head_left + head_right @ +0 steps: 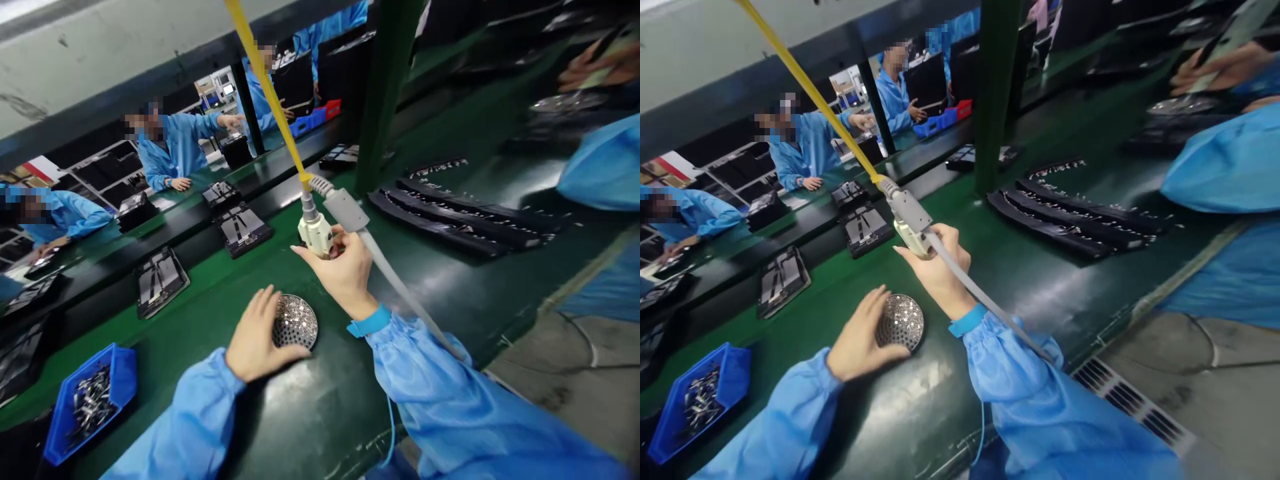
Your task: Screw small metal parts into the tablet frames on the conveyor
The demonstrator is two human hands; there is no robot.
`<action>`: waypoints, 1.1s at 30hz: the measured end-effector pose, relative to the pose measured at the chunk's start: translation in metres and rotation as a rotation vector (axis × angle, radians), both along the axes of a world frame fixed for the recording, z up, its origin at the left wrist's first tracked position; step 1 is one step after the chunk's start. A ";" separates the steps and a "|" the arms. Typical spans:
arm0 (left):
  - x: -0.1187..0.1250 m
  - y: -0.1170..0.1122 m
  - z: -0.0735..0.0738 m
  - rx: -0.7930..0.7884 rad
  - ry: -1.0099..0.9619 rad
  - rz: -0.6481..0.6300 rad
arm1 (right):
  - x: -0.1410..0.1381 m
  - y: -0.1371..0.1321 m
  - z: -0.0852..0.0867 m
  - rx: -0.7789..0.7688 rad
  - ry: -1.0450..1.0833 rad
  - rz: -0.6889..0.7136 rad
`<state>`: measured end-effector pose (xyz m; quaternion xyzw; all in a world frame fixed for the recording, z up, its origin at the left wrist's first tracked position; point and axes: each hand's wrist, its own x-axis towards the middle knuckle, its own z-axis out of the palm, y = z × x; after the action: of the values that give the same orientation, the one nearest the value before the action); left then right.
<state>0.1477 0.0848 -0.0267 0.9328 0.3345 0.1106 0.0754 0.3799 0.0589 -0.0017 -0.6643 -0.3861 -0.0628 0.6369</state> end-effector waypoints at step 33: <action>-0.052 -0.066 -0.037 -0.096 -0.408 0.081 | -0.065 -0.045 -0.045 -0.610 -0.548 1.338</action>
<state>0.0959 0.0185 -0.0639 0.8721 0.3546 0.2842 0.1814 0.3145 0.0136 -0.0470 -0.3968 -0.8480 0.2813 0.2107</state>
